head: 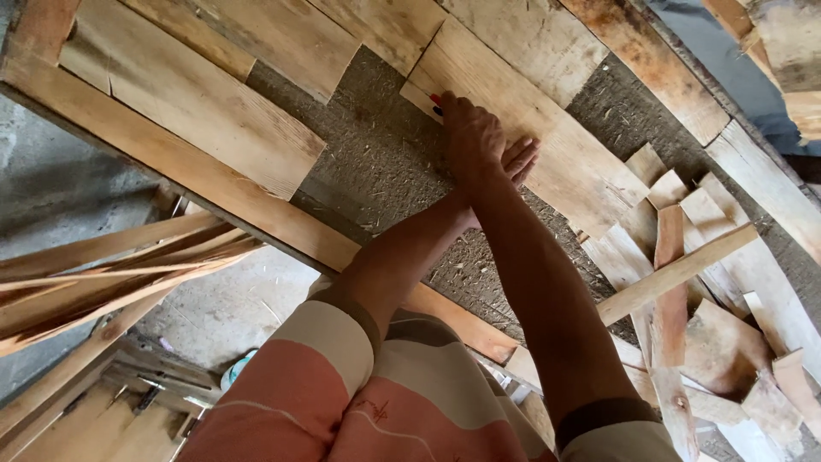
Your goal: Selecting, measuring, and fitting thin wood strips into a wooden frame, using a utility knife to trim them to size.
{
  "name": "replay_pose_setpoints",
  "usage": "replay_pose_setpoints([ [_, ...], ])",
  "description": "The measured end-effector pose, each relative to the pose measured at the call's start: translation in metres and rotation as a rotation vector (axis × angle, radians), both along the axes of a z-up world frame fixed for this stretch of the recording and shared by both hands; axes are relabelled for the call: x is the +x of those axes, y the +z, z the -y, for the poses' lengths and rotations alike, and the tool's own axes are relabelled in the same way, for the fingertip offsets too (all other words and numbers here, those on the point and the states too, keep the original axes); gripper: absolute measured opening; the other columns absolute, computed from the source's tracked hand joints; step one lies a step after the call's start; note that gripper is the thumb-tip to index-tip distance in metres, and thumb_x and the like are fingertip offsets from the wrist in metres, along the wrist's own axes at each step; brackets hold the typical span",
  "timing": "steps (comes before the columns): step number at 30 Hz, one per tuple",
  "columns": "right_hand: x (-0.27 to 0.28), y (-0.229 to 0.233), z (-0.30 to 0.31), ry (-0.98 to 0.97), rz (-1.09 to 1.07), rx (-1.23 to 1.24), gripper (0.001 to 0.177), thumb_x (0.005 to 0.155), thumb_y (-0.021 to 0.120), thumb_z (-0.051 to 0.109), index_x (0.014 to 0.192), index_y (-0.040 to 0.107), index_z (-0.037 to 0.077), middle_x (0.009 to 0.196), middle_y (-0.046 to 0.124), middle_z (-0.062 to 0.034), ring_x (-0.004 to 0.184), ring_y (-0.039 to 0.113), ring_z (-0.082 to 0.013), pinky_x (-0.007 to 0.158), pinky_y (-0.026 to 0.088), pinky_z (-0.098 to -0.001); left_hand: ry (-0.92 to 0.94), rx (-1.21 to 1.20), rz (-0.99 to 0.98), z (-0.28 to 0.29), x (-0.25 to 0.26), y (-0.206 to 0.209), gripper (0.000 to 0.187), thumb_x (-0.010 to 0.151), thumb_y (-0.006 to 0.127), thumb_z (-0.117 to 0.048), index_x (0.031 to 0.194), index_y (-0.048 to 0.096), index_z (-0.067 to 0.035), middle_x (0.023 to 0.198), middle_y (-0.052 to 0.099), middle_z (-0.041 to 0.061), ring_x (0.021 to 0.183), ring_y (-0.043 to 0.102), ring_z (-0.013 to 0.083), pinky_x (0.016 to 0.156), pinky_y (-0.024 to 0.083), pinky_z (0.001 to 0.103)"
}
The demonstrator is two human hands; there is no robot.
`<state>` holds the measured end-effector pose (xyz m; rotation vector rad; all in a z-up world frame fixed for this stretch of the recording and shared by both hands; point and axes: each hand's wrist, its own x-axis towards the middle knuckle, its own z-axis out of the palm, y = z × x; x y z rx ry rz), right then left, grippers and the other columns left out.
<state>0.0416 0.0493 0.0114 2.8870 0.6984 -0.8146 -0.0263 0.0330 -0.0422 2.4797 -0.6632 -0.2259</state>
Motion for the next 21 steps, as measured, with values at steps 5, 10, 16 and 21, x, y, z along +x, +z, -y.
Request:
replay_pose_setpoints([
  [5,0.001,-0.047,0.023,0.110,0.362,0.333,0.019,0.101,0.065,0.018,0.120,0.066,0.022,0.106,0.077,-0.0086,0.078,0.072,-0.0278,0.060,0.059,-0.0411,-0.105,0.132,-0.141,-0.017,0.003,0.049,0.093,0.105,0.035,-0.061,0.162,0.008,0.007,0.171,0.000,0.024,0.160,0.000,0.0341,0.131,0.002,0.047],
  [10,0.003,-0.001,0.013,0.044,0.183,0.227,0.026,0.102,0.058,0.004,0.125,0.064,0.013,0.105,0.076,-0.0125,0.063,0.070,-0.0232,0.049,0.057,-0.0365,-0.083,-0.185,0.208,-0.020,-0.039,-0.020,0.080,0.111,0.038,-0.051,0.164,0.013,0.003,0.173,0.007,0.023,0.163,0.009,0.0325,0.136,0.010,0.044],
  [16,-0.003,0.015,0.020,0.037,0.256,0.294,0.031,0.100,0.056,-0.003,0.124,0.064,0.013,0.106,0.077,-0.0104,0.059,0.068,-0.0198,0.042,0.054,-0.0315,0.014,-0.036,0.230,-0.032,-0.097,-0.039,0.028,0.107,0.054,-0.035,0.117,0.057,-0.009,0.124,0.062,0.009,0.116,0.060,0.0191,0.109,0.051,0.035],
  [21,-0.027,0.041,0.020,-0.006,0.282,0.342,0.027,0.106,0.055,-0.001,0.124,0.065,0.016,0.107,0.077,-0.0071,0.058,0.066,-0.0164,0.043,0.052,-0.0295,0.788,-0.950,-0.355,-0.053,-0.088,-0.012,0.035,0.103,0.059,-0.037,0.087,0.064,-0.006,0.080,0.070,0.008,0.071,0.065,0.0190,0.073,0.062,0.044],
])
